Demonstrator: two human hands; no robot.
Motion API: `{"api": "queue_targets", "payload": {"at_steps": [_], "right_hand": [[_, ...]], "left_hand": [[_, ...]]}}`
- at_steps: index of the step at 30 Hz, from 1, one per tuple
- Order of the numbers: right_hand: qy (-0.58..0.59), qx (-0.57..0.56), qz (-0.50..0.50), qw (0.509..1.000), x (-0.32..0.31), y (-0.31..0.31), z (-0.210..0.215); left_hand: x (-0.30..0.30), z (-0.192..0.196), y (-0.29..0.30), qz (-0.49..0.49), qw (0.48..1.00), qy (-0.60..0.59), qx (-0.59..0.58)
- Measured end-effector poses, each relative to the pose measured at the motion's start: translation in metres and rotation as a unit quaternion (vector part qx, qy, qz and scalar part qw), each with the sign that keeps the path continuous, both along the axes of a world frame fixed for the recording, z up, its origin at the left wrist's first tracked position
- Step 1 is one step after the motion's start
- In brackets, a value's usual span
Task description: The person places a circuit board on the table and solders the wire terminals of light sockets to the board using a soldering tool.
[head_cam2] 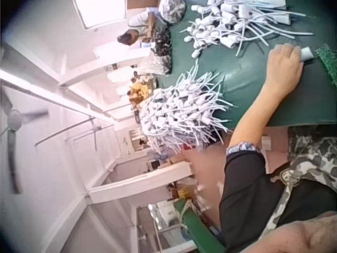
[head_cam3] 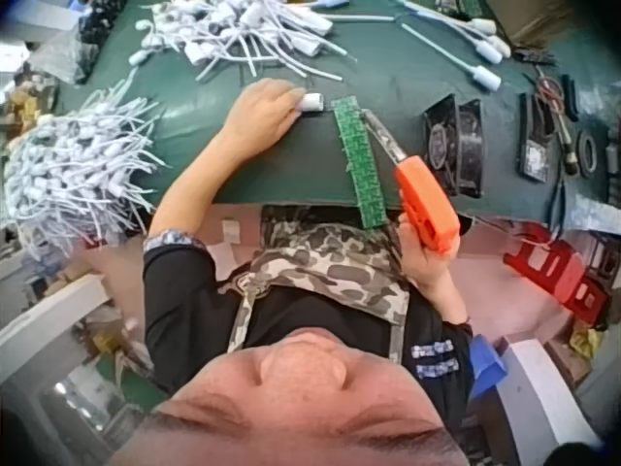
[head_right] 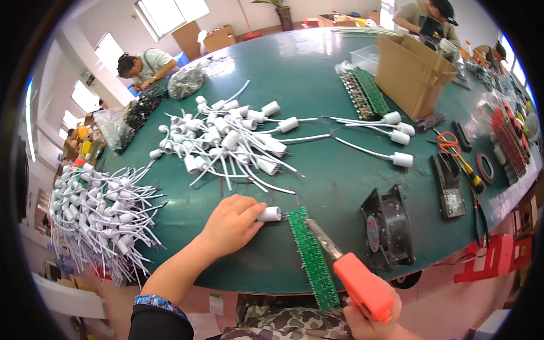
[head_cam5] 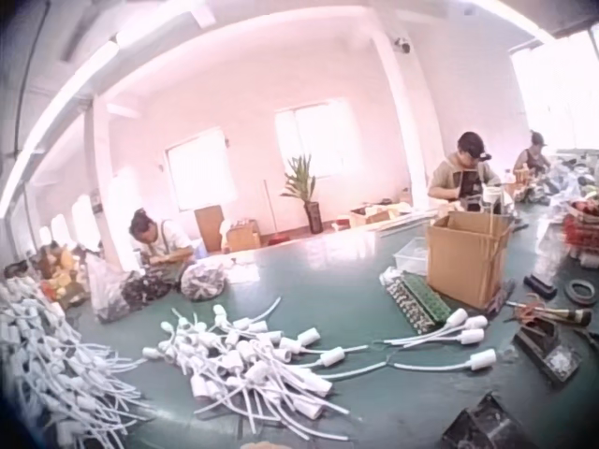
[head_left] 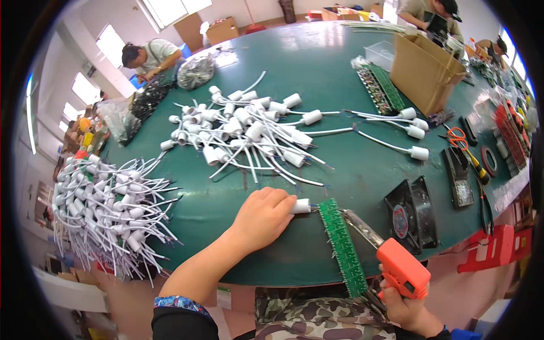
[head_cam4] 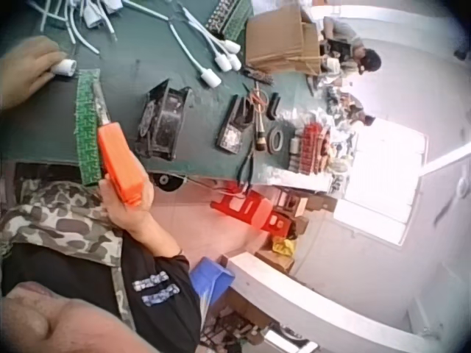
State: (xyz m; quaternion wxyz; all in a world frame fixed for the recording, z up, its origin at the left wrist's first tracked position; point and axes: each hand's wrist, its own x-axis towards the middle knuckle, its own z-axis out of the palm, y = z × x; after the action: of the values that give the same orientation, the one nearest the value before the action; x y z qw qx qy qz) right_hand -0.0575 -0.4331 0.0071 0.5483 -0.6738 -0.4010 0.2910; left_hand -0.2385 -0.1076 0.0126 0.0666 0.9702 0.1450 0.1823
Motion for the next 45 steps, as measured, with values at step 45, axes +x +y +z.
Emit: {"api": "queue_targets", "payload": {"at_steps": [45], "right_hand": [[-0.046,0.12,0.057,0.99,-0.001,0.003,-0.008]], "left_hand": [[-0.009,-0.001,-0.031,-0.062,0.979,-0.071,-0.181]]}}
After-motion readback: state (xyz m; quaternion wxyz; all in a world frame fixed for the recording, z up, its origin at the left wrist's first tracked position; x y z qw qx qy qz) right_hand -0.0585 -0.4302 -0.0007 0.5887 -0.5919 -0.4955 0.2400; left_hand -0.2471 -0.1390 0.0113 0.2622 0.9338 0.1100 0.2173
